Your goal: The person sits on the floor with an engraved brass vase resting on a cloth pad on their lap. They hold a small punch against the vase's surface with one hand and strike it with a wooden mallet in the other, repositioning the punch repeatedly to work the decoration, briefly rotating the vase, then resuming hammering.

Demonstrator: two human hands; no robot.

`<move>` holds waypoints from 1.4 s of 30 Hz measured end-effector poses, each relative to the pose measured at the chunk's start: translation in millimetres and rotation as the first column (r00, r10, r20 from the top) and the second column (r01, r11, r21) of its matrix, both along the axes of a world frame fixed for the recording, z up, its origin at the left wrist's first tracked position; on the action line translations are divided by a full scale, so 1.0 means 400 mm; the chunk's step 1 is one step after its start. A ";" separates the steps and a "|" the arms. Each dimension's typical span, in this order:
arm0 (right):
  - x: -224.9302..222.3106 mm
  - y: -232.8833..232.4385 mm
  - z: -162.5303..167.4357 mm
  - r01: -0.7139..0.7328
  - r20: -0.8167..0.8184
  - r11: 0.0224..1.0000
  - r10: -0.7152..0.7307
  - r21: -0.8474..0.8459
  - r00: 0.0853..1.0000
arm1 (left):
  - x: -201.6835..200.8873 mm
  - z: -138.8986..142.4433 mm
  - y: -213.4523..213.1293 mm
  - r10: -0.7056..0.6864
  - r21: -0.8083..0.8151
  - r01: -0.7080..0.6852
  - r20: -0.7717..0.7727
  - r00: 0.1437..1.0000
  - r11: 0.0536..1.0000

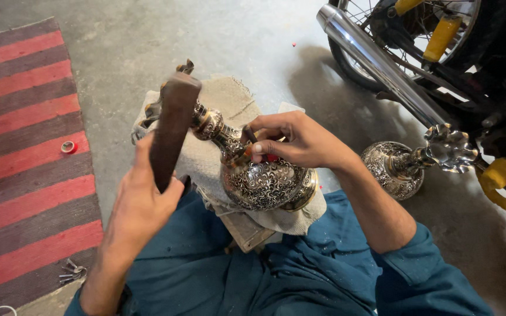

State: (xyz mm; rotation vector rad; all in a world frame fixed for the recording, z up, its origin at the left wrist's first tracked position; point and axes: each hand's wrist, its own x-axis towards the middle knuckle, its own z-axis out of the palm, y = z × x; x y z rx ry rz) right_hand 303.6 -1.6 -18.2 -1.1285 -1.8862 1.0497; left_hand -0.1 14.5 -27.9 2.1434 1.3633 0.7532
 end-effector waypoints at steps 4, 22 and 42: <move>0.006 0.004 -0.004 -0.075 -0.096 0.997 0.072 -0.025 0.993 | -0.009 -0.013 -0.007 -0.025 0.247 0.075 -0.201 0.979 0.966; 0.018 -0.109 -0.035 0.206 -0.240 0.978 -0.196 0.017 0.951 | 0.101 -0.362 -0.254 0.239 -0.364 0.148 0.816 0.526 0.919; -0.078 -0.146 -0.013 0.373 -0.009 0.921 -0.375 0.110 0.927 | 0.001 0.039 -0.046 -0.097 0.049 0.098 -0.024 0.995 0.994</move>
